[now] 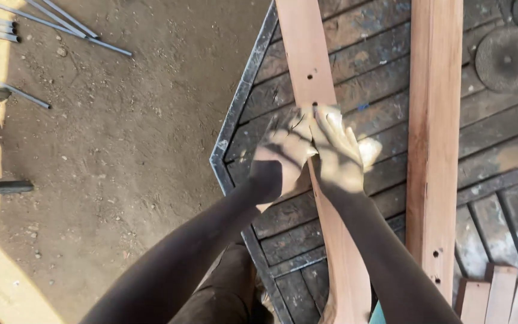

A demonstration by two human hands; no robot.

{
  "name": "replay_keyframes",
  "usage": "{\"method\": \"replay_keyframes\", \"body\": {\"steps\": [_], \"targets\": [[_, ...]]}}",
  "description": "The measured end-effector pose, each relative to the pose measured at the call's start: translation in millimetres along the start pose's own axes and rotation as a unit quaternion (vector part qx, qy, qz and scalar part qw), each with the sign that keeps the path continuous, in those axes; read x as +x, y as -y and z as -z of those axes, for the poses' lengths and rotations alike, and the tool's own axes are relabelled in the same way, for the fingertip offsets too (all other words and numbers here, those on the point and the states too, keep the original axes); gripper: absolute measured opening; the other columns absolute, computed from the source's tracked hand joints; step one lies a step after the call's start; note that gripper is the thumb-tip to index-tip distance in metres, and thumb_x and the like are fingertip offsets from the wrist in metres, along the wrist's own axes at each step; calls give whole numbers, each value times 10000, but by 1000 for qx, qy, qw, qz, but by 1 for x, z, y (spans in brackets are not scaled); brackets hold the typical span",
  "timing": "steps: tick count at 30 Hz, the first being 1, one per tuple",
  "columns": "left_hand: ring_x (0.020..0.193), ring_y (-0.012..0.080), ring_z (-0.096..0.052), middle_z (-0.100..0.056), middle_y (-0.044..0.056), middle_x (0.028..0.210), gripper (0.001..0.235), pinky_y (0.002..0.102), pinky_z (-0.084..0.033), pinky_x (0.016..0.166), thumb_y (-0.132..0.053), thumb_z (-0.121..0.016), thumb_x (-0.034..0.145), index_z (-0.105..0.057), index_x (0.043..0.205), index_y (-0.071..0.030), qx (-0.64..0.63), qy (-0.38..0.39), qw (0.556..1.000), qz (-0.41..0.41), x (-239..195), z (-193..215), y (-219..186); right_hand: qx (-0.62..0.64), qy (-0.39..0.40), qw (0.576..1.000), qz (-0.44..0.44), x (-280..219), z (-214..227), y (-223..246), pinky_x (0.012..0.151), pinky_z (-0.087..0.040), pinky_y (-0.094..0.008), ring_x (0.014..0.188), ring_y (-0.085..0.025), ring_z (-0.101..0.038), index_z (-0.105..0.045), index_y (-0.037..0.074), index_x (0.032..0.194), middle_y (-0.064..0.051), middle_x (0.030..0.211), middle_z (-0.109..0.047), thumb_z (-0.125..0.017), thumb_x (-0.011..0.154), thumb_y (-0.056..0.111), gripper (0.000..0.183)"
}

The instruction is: Sanding a curved wooden board manually with sandpaper

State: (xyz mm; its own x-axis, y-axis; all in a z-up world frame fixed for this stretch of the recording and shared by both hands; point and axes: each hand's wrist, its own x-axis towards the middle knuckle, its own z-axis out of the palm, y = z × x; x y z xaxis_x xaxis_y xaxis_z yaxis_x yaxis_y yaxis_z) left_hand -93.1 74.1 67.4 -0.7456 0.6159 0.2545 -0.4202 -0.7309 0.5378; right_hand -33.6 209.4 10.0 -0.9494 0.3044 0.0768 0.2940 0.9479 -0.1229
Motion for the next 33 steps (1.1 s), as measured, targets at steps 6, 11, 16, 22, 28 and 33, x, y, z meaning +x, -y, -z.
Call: {"method": "replay_keyframes", "body": {"steps": [6, 11, 16, 22, 28, 33], "targets": [[1371, 462, -481, -519, 234, 1521, 565, 599, -365, 1100, -57, -623, 764, -620, 1316, 64, 795, 231, 553, -91, -60, 27, -3, 38, -8, 999, -38, -124, -10, 26, 1239, -219, -460, 1384, -204, -515, -533, 226, 1482, 23, 1448, -594, -445, 964, 280, 528], [1123, 322, -591, -720, 51, 1125, 269, 574, -399, 937, -251, -613, 853, -763, 1043, -132, 873, 294, 377, -96, -59, 99, 22, 70, -81, 994, -31, -86, -74, -14, 1231, -291, -449, 1393, -295, -519, -532, 179, 1510, -119, 1459, -600, -457, 1010, 166, 505], [946, 322, -585, -685, 120, 1058, 369, 518, -437, 874, -385, -667, 845, -718, 1054, -86, 843, 280, 437, -141, -60, 11, -7, 52, -47, 993, -97, -136, 15, 41, 1089, -459, -392, 1354, -201, -561, -533, 297, 1489, 11, 1466, -603, -426, 994, 216, 513], [1108, 403, -602, -644, 118, 1342, 696, 633, -509, 868, -444, -773, 605, -723, 1169, -39, 783, 291, 526, -163, -76, 36, 27, 14, 3, 995, -101, -153, -24, 19, 1201, -284, -381, 1501, -191, -352, -412, 169, 1586, 21, 1671, -361, -496, 975, 133, 618], [1124, 266, -590, -666, 35, 1224, 331, 359, -356, 1094, -222, -594, 934, -658, 1149, 22, 407, 124, 902, 71, -82, 29, 25, -66, -64, 991, -101, -135, -30, 17, 1115, -406, -382, 1463, -210, -406, -528, 189, 1475, 27, 1599, -443, -686, 782, 297, 719], [1379, 374, -503, -631, 106, 1420, 561, 540, -389, 1127, -232, -765, 738, -706, 1263, -41, 806, 295, 510, -62, -109, 17, 5, -87, -1, 992, -87, -171, 18, 59, 1047, -289, -315, 1501, -117, -303, -398, 239, 1545, 98, 1666, -340, -465, 922, 232, 626]]}}
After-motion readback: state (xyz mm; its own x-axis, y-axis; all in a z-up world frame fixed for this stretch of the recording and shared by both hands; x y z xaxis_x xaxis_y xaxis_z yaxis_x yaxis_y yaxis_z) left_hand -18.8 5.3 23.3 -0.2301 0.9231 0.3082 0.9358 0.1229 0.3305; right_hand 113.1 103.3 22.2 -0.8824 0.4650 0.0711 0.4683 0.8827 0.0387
